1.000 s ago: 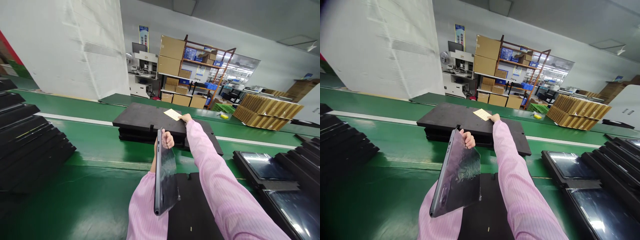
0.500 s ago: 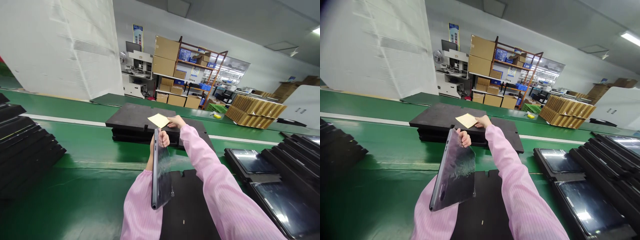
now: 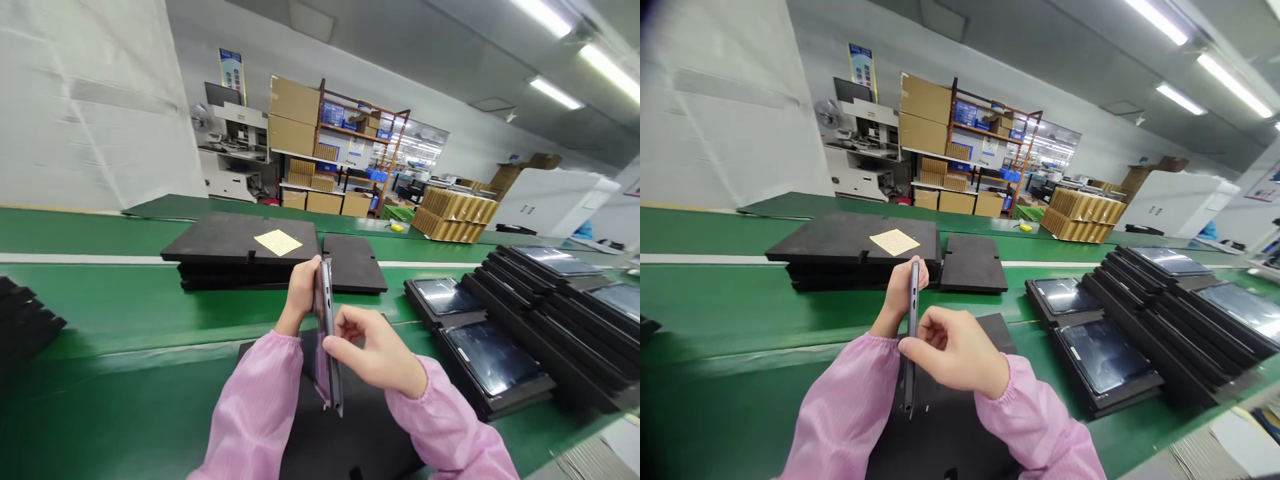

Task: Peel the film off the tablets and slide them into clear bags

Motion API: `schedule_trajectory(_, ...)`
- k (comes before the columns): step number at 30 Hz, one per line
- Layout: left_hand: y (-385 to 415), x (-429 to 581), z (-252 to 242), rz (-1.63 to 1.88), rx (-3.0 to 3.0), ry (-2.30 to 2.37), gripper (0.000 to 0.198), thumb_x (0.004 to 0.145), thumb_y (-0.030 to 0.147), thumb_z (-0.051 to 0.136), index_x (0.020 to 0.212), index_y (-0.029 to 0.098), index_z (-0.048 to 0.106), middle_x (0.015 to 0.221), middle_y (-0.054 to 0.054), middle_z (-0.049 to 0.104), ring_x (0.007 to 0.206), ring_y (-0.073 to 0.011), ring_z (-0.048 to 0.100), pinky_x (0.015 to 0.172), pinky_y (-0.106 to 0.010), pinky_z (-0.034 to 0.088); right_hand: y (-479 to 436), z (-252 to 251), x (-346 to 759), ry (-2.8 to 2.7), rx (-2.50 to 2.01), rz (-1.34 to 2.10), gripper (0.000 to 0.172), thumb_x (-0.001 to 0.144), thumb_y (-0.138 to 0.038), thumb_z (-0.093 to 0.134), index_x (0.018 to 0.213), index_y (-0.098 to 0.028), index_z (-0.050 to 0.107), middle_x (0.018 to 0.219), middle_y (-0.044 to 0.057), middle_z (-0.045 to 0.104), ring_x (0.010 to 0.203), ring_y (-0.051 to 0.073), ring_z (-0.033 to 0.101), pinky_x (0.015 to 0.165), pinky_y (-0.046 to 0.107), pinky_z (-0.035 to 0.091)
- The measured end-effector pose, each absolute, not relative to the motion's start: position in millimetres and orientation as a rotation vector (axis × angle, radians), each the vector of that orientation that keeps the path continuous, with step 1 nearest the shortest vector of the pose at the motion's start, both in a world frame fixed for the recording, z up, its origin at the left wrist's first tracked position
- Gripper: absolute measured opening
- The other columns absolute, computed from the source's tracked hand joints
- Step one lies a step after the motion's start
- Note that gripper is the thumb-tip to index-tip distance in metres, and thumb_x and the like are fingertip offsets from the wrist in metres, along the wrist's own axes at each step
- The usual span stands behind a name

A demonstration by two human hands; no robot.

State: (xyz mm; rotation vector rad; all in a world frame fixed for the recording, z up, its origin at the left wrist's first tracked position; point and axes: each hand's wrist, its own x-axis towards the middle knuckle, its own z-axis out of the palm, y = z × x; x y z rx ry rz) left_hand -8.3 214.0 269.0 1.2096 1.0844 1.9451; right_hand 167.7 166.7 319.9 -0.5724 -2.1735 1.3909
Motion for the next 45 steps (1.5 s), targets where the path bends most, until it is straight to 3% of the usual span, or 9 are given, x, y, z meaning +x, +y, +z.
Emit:
schedule_trajectory(4, 209.6, 3.3, 274.7, 1.929, 1.324, 1.083, 0.051, 0.083, 0.057, 0.054, 0.05, 0.023, 0.036, 0.045, 0.004, 0.036, 0.046, -0.0106, 0.031, 0.045, -0.028, 0.027, 165.3, 314.1, 177.3, -2.14, -0.444, 1.533, 0.027, 0.088, -0.041, 0.056, 0.07, -0.022, 0.048, 0.064, -0.002, 0.056, 0.06, 0.013, 0.055, 0.059, 0.026, 0.046)
schedule_trajectory(10, 206.0, 8.1, 277.2, 1.929, 1.401, 1.149, 0.052, 0.082, 0.056, 0.054, 0.046, 0.023, 0.037, 0.044, 0.003, 0.038, 0.046, -0.0118, 0.032, 0.047, -0.029, 0.027, 168.6, 307.3, 190.0, -2.159, -0.389, 1.4, 0.02, 0.09, -0.029, 0.051, 0.071, -0.023, 0.049, 0.066, -0.002, 0.057, 0.062, 0.014, 0.055, 0.062, 0.026, 0.048)
schedule_trajectory(22, 197.0, 24.3, 284.8, 1.828, 1.536, 1.231, 0.048, 0.083, 0.049, 0.047, 0.044, 0.023, 0.037, 0.044, 0.002, 0.038, 0.046, -0.0126, 0.032, 0.05, -0.032, 0.026, 162.9, 276.8, 202.4, -1.899, -0.421, 1.547, 0.03, 0.092, -0.045, 0.052, 0.071, -0.023, 0.049, 0.064, 0.0, 0.061, 0.06, 0.015, 0.059, 0.06, 0.028, 0.049)
schedule_trajectory(38, 192.4, 31.3, 287.8, 1.817, 1.578, 1.137, 0.041, 0.077, 0.042, 0.049, 0.043, 0.023, 0.039, 0.041, 0.002, 0.037, 0.042, -0.0113, 0.031, 0.044, -0.029, 0.023, 147.2, 281.3, 214.9, -2.073, -0.512, 1.229, 0.02, 0.084, -0.017, 0.047, 0.065, -0.024, 0.047, 0.06, -0.004, 0.058, 0.056, 0.013, 0.055, 0.06, 0.024, 0.043)
schedule_trajectory(43, 190.1, 33.6, 287.0, 1.803, 1.659, 1.158, 0.042, 0.08, 0.042, 0.045, 0.044, 0.023, 0.037, 0.041, 0.002, 0.036, 0.041, -0.0113, 0.031, 0.044, -0.029, 0.023, 146.9, 279.1, 214.5, -2.008, -0.511, 1.256, 0.013, 0.083, -0.028, 0.052, 0.071, -0.025, 0.046, 0.062, -0.003, 0.059, 0.057, 0.015, 0.056, 0.06, 0.027, 0.043)
schedule_trajectory(45, 189.2, 38.8, 285.6, 1.785, 1.742, 1.202, 0.041, 0.082, 0.042, 0.044, 0.046, 0.023, 0.037, 0.042, 0.002, 0.036, 0.041, -0.0113, 0.032, 0.045, -0.029, 0.024, 146.4, 276.4, 212.7, -1.943, -0.59, 1.229, 0.018, 0.078, -0.035, 0.061, 0.081, -0.026, 0.046, 0.059, -0.005, 0.057, 0.052, 0.016, 0.054, 0.057, 0.028, 0.042)
